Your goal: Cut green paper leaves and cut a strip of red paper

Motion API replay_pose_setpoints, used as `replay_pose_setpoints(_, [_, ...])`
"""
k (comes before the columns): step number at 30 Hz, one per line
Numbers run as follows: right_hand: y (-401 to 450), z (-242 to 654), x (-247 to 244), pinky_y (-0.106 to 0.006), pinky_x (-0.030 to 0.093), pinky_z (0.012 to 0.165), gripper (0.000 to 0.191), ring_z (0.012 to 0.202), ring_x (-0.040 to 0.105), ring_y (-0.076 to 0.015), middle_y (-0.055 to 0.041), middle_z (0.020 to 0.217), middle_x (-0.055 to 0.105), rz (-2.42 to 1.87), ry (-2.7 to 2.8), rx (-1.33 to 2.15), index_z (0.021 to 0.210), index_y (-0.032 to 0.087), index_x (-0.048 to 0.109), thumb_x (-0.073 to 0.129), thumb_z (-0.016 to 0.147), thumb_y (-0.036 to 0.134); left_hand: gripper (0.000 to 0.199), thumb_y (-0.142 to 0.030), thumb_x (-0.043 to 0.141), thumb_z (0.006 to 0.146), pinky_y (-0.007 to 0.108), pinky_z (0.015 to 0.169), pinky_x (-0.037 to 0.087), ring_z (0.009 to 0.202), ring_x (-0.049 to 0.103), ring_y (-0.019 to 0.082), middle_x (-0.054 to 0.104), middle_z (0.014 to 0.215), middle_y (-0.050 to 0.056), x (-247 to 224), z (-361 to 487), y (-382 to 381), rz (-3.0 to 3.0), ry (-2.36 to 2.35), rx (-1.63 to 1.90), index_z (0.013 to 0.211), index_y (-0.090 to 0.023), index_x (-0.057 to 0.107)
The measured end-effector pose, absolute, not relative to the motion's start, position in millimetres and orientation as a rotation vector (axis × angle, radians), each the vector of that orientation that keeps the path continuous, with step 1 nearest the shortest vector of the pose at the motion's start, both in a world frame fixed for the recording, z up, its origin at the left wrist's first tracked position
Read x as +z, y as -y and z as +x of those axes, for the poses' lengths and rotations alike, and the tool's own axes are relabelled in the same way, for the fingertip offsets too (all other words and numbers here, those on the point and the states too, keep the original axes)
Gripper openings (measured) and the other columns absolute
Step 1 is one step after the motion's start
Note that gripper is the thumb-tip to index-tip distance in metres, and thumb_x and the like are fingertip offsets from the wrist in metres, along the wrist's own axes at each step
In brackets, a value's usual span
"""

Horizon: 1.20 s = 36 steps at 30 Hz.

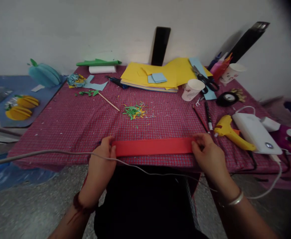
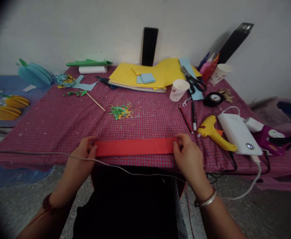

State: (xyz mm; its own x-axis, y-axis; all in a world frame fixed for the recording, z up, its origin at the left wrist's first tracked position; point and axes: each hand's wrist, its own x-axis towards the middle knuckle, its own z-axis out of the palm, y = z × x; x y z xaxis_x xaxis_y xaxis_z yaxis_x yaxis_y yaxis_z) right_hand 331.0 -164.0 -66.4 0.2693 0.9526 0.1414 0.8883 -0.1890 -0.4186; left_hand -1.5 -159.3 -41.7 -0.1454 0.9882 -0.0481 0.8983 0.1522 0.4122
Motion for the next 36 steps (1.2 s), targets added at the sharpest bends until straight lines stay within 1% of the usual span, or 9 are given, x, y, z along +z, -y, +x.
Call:
replay_pose_setpoints(4, [163,328,-63,-0.032,0.044,0.062,0.026,0.071,0.067,-0.0248,-0.0065,0.079,0.070,-2.139,1.682,0.211,0.107,0.019,0.058,0.050,0.085,0.029,0.036,-0.028,0.037,0.091,0.031,0.067,0.045,0.074,0.064,0.021,0.065,0.087,0.007,-37,-5,155,1.794,-2.086,0.320,0.122,-0.014,0.047])
replay_pose_setpoints(9, [162,327,-61,-0.031,0.041,0.060,0.025,0.066,0.065,-0.0226,-0.0060,0.078,0.070,-2.130,1.717,0.186,0.107,0.018,0.059,0.049,0.085,0.024,0.033,-0.028,0.040,0.088,0.033,0.070,0.044,0.074,0.063,0.023,0.064,0.085,0.008,-36,-8,143,1.835,-2.087,0.185,0.116,-0.014,0.050])
replay_pose_setpoints(16, [162,326,-58,-0.030,0.038,0.059,0.027,0.062,0.062,-0.0209,-0.0044,0.074,0.068,-2.095,1.759,0.185,0.110,0.017,0.058,0.048,0.085,0.021,0.028,-0.027,0.039,0.089,0.032,0.076,0.046,0.085,0.066,0.023,0.068,0.092,0.010,-33,-6,136,1.884,-2.097,0.085,0.109,-0.015,0.053])
replay_pose_setpoints(18, [163,325,-57,-0.029,0.038,0.058,0.027,0.062,0.061,-0.0211,-0.0045,0.073,0.068,-2.090,1.760,0.176,0.110,0.017,0.058,0.048,0.085,0.021,0.030,-0.028,0.034,0.092,0.033,0.074,0.047,0.083,0.068,0.025,0.069,0.090,0.011,-31,1,141,1.919,-2.188,0.034,0.111,-0.015,0.052])
replay_pose_setpoints(22, [163,325,-57,-0.029,0.038,0.058,0.028,0.063,0.061,-0.0208,-0.0049,0.073,0.067,-2.074,1.770,0.154,0.110,0.016,0.059,0.047,0.085,0.019,0.036,-0.029,0.023,0.096,0.034,0.064,0.047,0.073,0.069,0.027,0.069,0.077,0.011,-28,15,151,1.977,-2.378,-0.147,0.116,-0.015,0.050])
replay_pose_setpoints(25, [163,325,-58,-0.029,0.037,0.058,0.028,0.062,0.060,-0.0203,-0.0049,0.074,0.067,-2.077,1.775,0.158,0.110,0.016,0.060,0.048,0.085,0.019,0.037,-0.028,0.022,0.097,0.035,0.061,0.047,0.072,0.070,0.029,0.070,0.076,0.013,-30,18,153,2.034,-2.390,-0.185,0.116,-0.014,0.050])
replay_pose_setpoints(30, [163,325,-58,-0.029,0.037,0.058,0.028,0.063,0.061,-0.0208,-0.0048,0.074,0.067,-2.091,1.771,0.161,0.110,0.016,0.059,0.049,0.085,0.019,0.038,-0.028,0.022,0.097,0.038,0.061,0.048,0.073,0.070,0.032,0.070,0.078,0.015,-34,16,152,2.045,-2.405,-0.137,0.117,-0.014,0.051])
replay_pose_setpoints(33, [163,324,-58,-0.029,0.037,0.058,0.027,0.064,0.061,-0.0214,-0.0049,0.073,0.067,-2.103,1.761,0.153,0.110,0.017,0.059,0.049,0.085,0.019,0.040,-0.028,0.021,0.097,0.038,0.057,0.045,0.072,0.070,0.035,0.070,0.078,0.017,-31,17,153,2.047,-2.380,-0.138,0.119,-0.013,0.050])
replay_pose_setpoints(36, [163,322,-58,-0.029,0.039,0.061,0.027,0.068,0.063,-0.0213,-0.0050,0.075,0.068,-2.093,1.754,0.156,0.110,0.017,0.059,0.049,0.085,0.018,0.041,-0.030,0.022,0.097,0.036,0.054,0.041,0.068,0.070,0.034,0.069,0.075,0.018,-24,18,154,2.033,-2.353,-0.179,0.121,-0.013,0.050])
